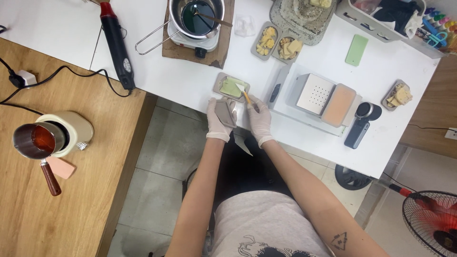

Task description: Scraping and cleaning excess wax from candle molds using a small wooden tool.

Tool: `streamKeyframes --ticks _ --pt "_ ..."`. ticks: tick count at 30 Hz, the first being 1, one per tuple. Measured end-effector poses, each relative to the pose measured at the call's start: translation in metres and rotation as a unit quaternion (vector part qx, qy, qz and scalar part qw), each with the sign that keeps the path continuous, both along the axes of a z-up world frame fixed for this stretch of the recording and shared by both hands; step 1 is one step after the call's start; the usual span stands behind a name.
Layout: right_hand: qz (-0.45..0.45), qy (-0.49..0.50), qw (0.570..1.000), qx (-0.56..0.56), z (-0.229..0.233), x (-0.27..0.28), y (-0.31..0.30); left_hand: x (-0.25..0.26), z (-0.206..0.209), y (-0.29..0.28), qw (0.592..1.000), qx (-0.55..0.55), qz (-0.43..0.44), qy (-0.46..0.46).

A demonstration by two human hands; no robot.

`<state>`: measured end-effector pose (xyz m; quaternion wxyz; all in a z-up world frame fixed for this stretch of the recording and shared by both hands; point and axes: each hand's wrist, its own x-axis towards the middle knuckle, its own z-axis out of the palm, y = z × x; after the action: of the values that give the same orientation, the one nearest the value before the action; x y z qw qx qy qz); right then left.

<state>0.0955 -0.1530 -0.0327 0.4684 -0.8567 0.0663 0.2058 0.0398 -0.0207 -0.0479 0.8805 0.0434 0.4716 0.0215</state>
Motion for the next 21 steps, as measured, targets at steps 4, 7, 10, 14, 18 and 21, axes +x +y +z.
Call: streamKeyframes --ticks 4,7,10,14,18,21 --pt "-0.012 0.002 1.000 -0.012 -0.003 -0.005 -0.002 0.001 0.000 -0.001 1.000 -0.006 0.007 -0.002" --pt "-0.015 -0.004 1.000 -0.027 -0.004 -0.008 -0.003 0.002 0.001 -0.001 1.000 -0.007 0.008 -0.003" --pt "0.005 -0.023 0.999 -0.042 0.004 -0.011 -0.004 0.001 0.002 -0.001 1.000 -0.005 0.006 -0.008" --pt "0.005 -0.017 0.999 -0.048 0.016 -0.015 -0.003 0.000 -0.002 -0.003 1.000 -0.003 0.011 -0.022" --pt "0.014 -0.024 0.997 -0.069 0.016 -0.018 -0.009 0.000 -0.003 -0.004 0.999 0.003 0.018 -0.031" --pt "0.020 -0.038 0.997 -0.065 0.014 -0.020 -0.018 -0.001 -0.001 -0.006 0.999 0.008 0.021 -0.030"
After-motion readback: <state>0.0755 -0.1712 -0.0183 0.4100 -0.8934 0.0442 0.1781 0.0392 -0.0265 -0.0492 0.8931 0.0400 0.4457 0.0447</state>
